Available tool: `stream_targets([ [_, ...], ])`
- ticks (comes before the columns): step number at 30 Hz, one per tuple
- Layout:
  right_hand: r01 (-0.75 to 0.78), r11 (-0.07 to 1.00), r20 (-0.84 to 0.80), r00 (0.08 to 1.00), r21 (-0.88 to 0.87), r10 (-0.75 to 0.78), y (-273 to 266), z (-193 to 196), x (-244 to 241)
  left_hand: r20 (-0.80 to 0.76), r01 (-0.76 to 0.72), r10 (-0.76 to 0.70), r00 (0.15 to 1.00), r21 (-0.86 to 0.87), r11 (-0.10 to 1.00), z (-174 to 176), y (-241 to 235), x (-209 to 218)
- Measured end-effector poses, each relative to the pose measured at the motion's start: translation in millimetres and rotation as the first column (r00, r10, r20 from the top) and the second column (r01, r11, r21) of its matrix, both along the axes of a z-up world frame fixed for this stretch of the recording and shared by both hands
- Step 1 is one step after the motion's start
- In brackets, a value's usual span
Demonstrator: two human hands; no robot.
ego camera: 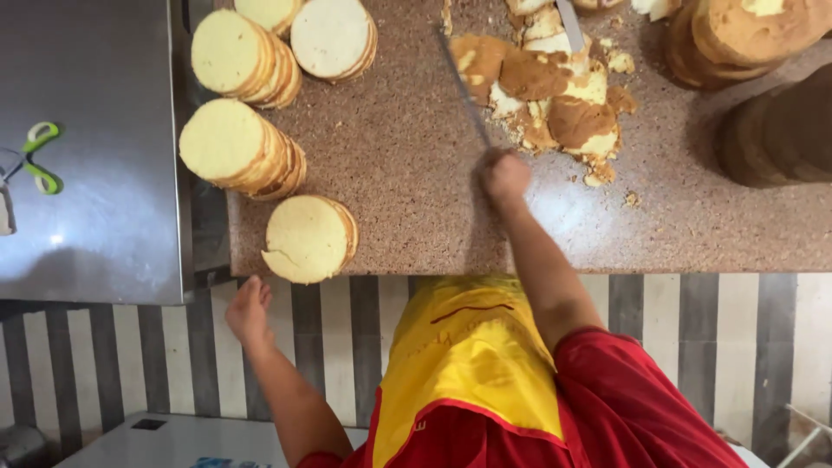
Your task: The person slices round cake layers horizontally with a long knife at a bakery counter, holding each cake steady with one hand while cutting, then stacks the cut layers with the growing pile of finished slices. They briefly step away to a sink area and return, and continue slicing light and dark cake layers one after another.
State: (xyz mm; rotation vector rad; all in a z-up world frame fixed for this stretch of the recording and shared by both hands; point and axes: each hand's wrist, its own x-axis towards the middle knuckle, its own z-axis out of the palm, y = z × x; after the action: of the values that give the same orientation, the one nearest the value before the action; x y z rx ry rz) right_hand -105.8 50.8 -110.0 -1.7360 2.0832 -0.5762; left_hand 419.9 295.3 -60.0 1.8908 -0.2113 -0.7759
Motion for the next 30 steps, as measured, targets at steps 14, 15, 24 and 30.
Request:
stream_targets([
  [14,-0.156,0.984,-0.091,0.985,-0.08,0.149,103.4,-14.1,-119.2,0.496,0.377,-0.746,0.445,0.652,0.658,-44.8,-318.6,-205.8],
  [15,-0.158,0.987,-0.086,0.983,0.022,0.159,131.8,-13.6,-129.0,0.535,0.27,-0.712,0.454,0.679,0.682,-83.4,-344.0,-202.6],
  [24,-0.291,0.952,-0.246,0.934,-0.097,0.26,136.0,6.5,-150.7,0.215,0.987,-0.968,0.128,0.071,0.146,-52.3,-402.2,-460.4],
  [30,-0.19,0.974,-0.206,0.965,-0.126,0.162,51.6,22.4,-196.3,0.361,0.987,-0.925,0.122,-0.146,0.073,8.1,-397.4,-595.4],
])
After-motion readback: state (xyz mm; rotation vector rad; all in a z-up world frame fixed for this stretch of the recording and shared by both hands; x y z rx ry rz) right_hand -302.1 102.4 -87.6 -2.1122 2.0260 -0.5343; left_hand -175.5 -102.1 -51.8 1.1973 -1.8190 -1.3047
